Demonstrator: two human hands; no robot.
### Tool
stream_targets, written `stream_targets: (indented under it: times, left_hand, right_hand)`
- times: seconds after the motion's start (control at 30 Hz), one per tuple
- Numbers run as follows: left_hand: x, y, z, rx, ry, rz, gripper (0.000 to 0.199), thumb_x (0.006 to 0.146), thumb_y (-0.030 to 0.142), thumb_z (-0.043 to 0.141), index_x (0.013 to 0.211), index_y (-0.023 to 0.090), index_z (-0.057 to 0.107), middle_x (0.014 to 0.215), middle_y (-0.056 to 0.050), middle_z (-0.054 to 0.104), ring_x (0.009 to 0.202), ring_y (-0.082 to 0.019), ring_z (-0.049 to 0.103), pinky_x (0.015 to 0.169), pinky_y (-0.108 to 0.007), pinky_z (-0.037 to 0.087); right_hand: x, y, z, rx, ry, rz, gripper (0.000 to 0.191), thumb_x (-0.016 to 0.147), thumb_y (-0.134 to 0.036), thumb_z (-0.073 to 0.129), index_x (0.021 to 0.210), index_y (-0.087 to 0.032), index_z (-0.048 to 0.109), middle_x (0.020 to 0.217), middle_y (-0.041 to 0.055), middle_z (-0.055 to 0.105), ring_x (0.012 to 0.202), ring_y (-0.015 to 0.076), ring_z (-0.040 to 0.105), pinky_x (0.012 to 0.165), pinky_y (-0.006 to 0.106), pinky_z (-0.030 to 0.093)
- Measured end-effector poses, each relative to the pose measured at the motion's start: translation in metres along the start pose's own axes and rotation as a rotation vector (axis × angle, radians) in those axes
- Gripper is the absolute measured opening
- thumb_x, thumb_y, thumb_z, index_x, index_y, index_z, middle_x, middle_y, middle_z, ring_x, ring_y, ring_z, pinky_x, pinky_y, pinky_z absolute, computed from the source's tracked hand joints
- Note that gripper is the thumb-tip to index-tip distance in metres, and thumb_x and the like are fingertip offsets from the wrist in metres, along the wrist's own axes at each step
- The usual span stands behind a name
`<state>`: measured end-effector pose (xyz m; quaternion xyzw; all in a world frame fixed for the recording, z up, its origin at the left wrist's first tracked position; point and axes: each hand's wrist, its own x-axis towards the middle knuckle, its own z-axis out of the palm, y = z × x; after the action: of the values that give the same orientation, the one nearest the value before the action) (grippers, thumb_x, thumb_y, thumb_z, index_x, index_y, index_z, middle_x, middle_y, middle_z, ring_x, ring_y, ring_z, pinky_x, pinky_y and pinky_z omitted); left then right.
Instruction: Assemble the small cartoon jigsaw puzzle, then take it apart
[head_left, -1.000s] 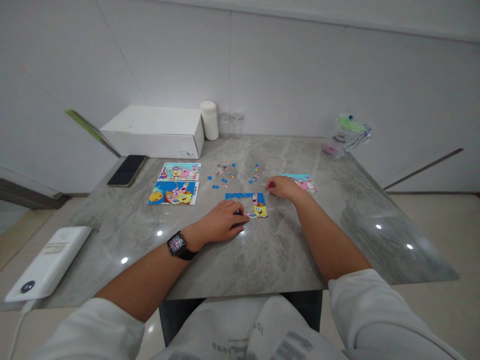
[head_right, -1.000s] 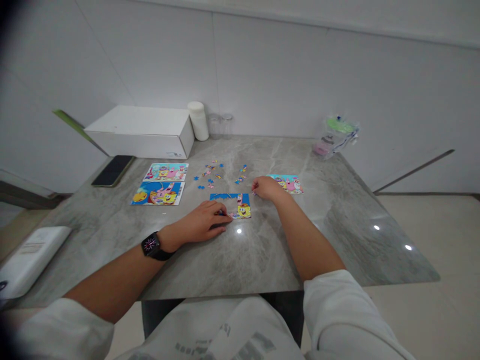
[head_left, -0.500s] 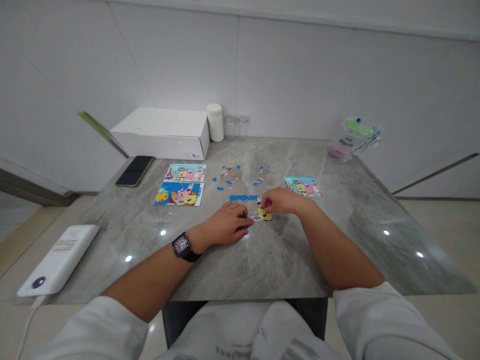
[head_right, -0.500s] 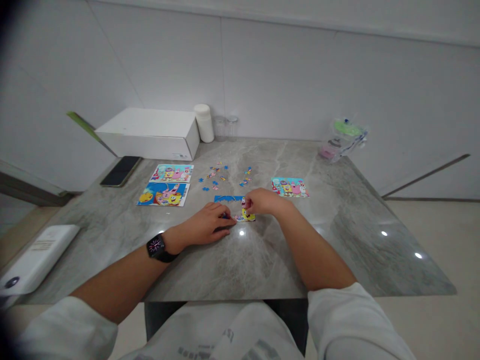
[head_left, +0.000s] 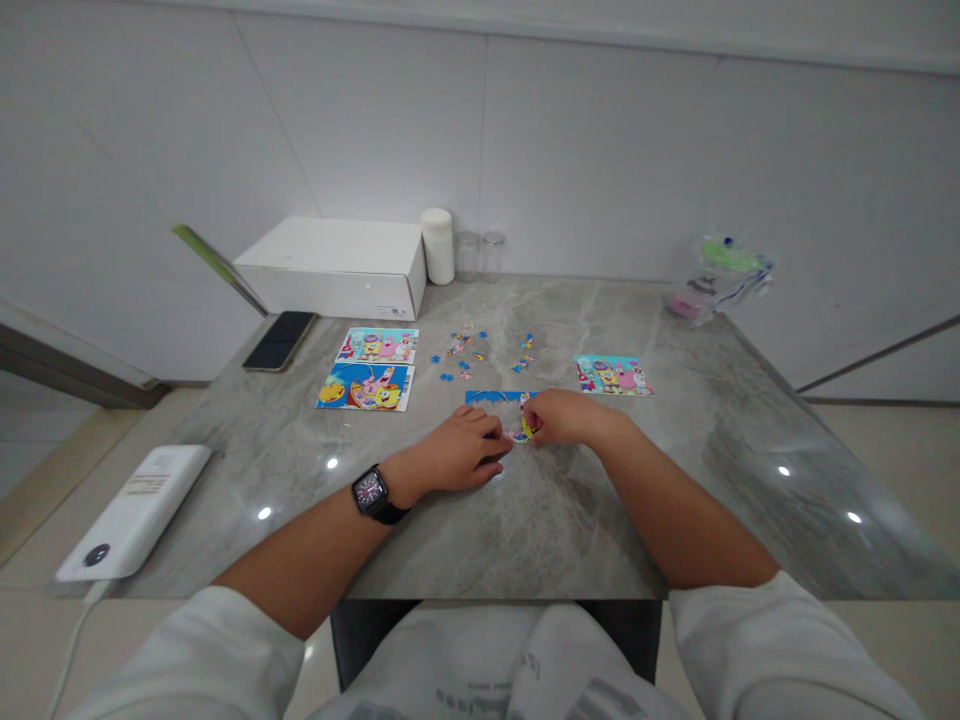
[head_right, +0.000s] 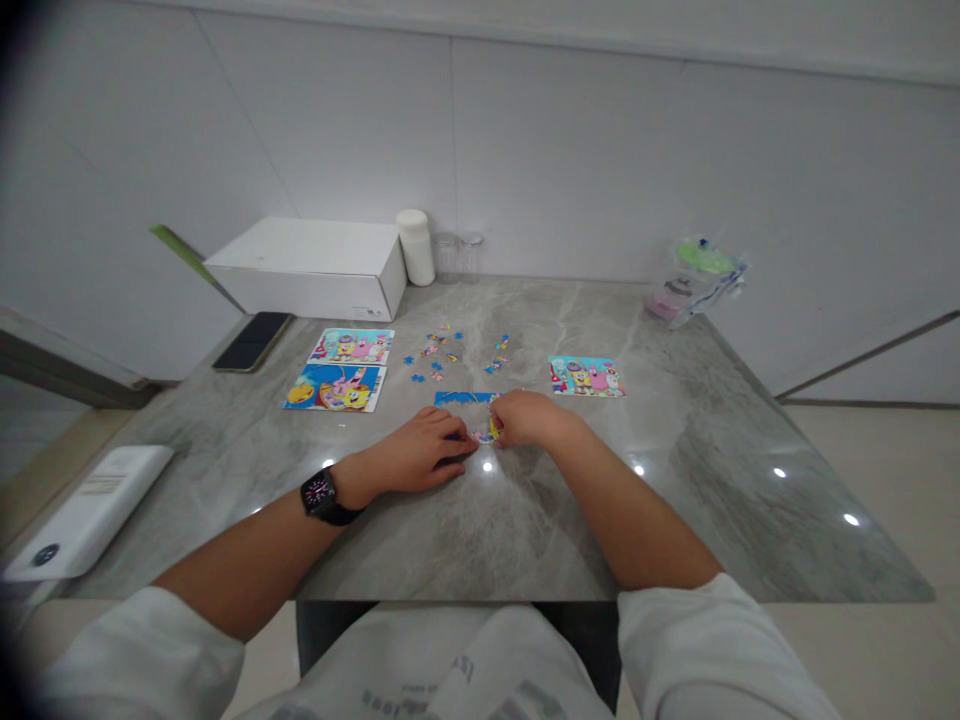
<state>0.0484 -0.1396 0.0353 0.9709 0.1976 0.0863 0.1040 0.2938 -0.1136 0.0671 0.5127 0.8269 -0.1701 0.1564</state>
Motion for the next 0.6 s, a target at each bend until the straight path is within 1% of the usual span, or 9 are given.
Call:
stream_targets:
  times: [0.2, 0.37, 0.47, 0.6]
  left_hand:
    - [-0.001, 0.0, 0.0, 0.019, -0.011, 0.003, 0.036, 0.102, 0.043, 0.064, 0.13, 0.023, 0.073, 0.119, -0.012, 0.067, 0.112, -0.028, 0.061, 0.102, -0.046, 0.045]
    - [-0.002, 0.0, 0.001, 0.01, 0.002, 0.0, 0.035, 0.101, 0.042, 0.064, 0.13, 0.025, 0.073, 0.12, -0.011, 0.068, 0.113, -0.028, 0.061, 0.103, -0.046, 0.045]
    - [-0.002, -0.001, 0.002, 0.004, 0.016, 0.0, 0.033, 0.101, 0.043, 0.064, 0.128, 0.025, 0.074, 0.12, -0.011, 0.069, 0.113, -0.028, 0.061, 0.104, -0.046, 0.044]
    - [-0.003, -0.003, 0.0, -0.018, 0.04, 0.007, 0.028, 0.103, 0.041, 0.062, 0.121, 0.026, 0.077, 0.119, -0.01, 0.071, 0.113, -0.027, 0.062, 0.104, -0.046, 0.043]
  right_hand:
    - [-0.005, -0.013, -0.003, -0.095, -0.01, 0.055, 0.028, 0.083, -0.038, 0.083, 0.105, -0.02, 0.08, 0.11, 0.0133, 0.081, 0.101, 0.0295, 0.075, 0.075, 0.029, 0.05]
    - [-0.005, -0.015, -0.004, -0.107, -0.012, 0.063, 0.032, 0.083, -0.039, 0.083, 0.108, -0.02, 0.08, 0.114, 0.0146, 0.08, 0.105, 0.0295, 0.075, 0.078, 0.029, 0.05]
    - [-0.004, -0.011, -0.004, -0.087, -0.004, 0.051, 0.031, 0.083, -0.039, 0.083, 0.106, -0.019, 0.081, 0.111, 0.0135, 0.081, 0.101, 0.029, 0.075, 0.073, 0.029, 0.048]
    - [-0.004, -0.003, -0.005, 0.014, -0.027, 0.007, 0.019, 0.088, -0.035, 0.077, 0.098, -0.021, 0.082, 0.099, 0.0092, 0.083, 0.09, 0.0242, 0.075, 0.067, 0.028, 0.043]
